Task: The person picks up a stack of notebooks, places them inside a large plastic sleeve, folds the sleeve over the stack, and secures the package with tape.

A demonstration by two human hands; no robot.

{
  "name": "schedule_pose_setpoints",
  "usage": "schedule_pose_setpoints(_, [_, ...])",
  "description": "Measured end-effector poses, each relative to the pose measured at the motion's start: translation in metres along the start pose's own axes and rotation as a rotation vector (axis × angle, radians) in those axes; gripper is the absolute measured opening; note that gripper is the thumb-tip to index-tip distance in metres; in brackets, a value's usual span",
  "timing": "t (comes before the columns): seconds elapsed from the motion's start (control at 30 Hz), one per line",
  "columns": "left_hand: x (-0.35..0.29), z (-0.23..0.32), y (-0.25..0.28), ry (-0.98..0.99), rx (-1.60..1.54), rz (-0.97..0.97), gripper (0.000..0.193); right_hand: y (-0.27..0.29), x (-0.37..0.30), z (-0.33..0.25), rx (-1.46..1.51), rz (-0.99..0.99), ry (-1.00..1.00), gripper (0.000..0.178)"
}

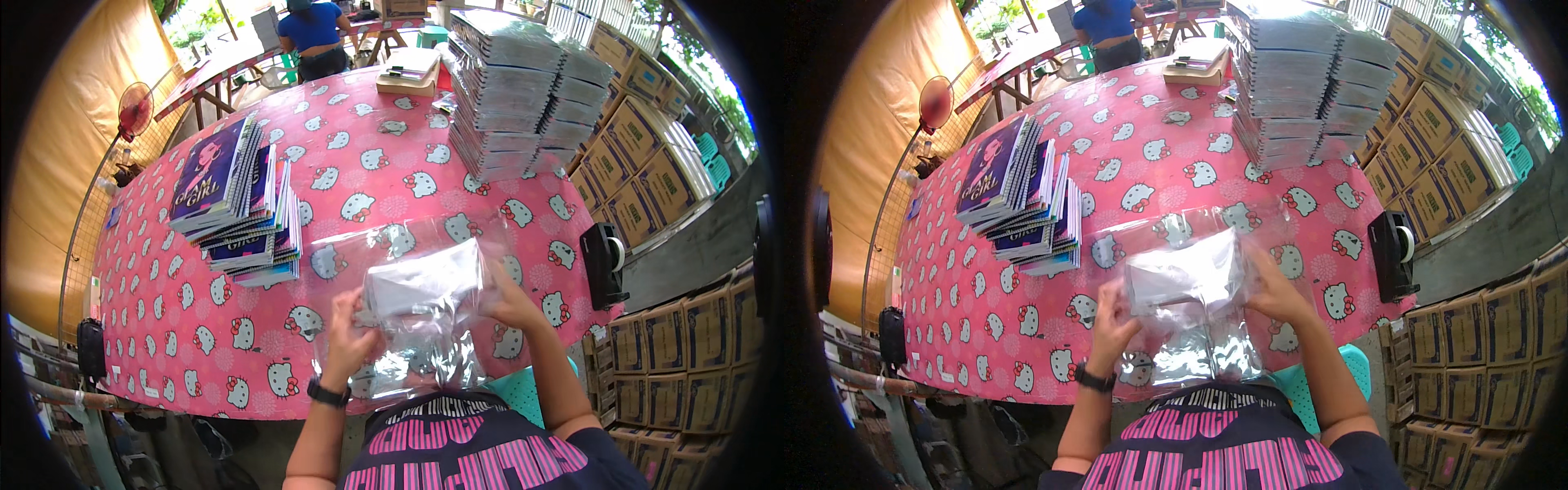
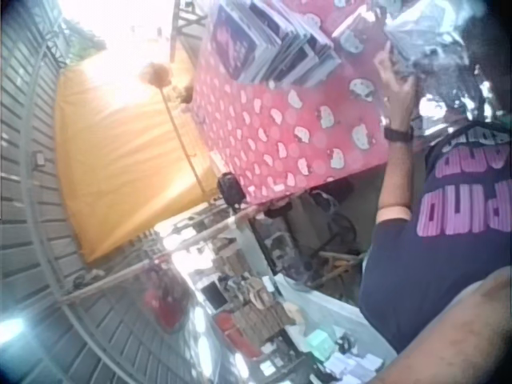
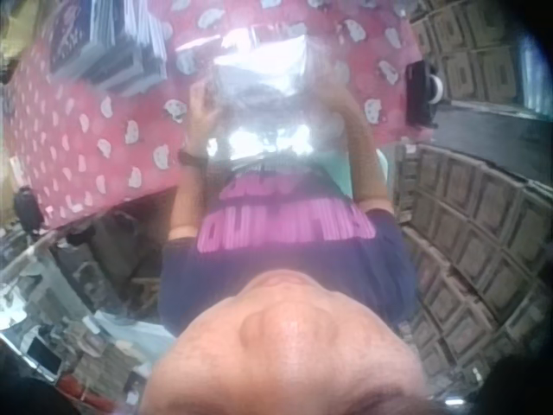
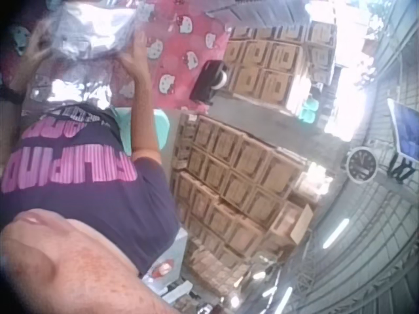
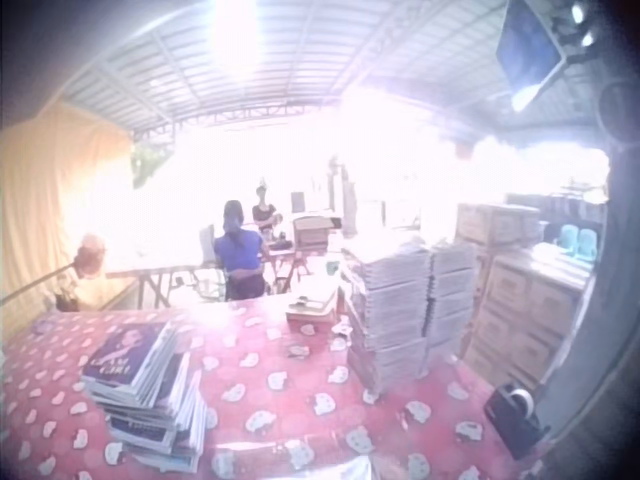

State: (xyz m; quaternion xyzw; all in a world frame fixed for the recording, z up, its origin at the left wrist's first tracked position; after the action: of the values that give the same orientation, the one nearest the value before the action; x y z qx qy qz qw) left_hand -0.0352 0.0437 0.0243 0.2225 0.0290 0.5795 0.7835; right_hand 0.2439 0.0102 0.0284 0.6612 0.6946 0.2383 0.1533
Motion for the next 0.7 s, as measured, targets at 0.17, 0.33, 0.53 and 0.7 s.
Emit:
schedule_pose_setpoints(0.17, [0.059,-0.008,-0.034,0.126,-0.56,-0.086,0.081,-0.038,0.061,0.022,0.584,-0.057,0.037,0.095])
schedule_pose_setpoints(0.33, [0.052,-0.022,-0.021,-0.054,-0.23,-0.045,0.092,-0.024,0.054,-0.015,0.498,-0.032,0.056,0.096])
schedule_pose_setpoints(0.53, [0.043,0.012,0.002,-0.131,-0.565,0.048,0.101,-0.008,0.045,-0.023,-0.111,-0.023,0.256,0.098])
schedule_pose_setpoints(0.7, [0.017,0.032,0.012,-0.281,0.331,0.126,0.076,0.018,0.043,-0.068,-0.177,-0.055,0.48,0.062])
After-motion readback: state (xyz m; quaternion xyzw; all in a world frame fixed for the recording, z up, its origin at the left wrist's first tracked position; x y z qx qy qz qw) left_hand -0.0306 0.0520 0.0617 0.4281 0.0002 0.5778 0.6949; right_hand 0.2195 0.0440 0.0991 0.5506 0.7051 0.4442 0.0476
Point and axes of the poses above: each hand's wrist, its own x-axis towards the middle knuckle, its own y-axis out of the back of the hand, z = x × y, the point moved 7 cm from there along x, towards the middle knuckle, and after that the axes turned 5 degrees about -z, right-handed, at the moved point
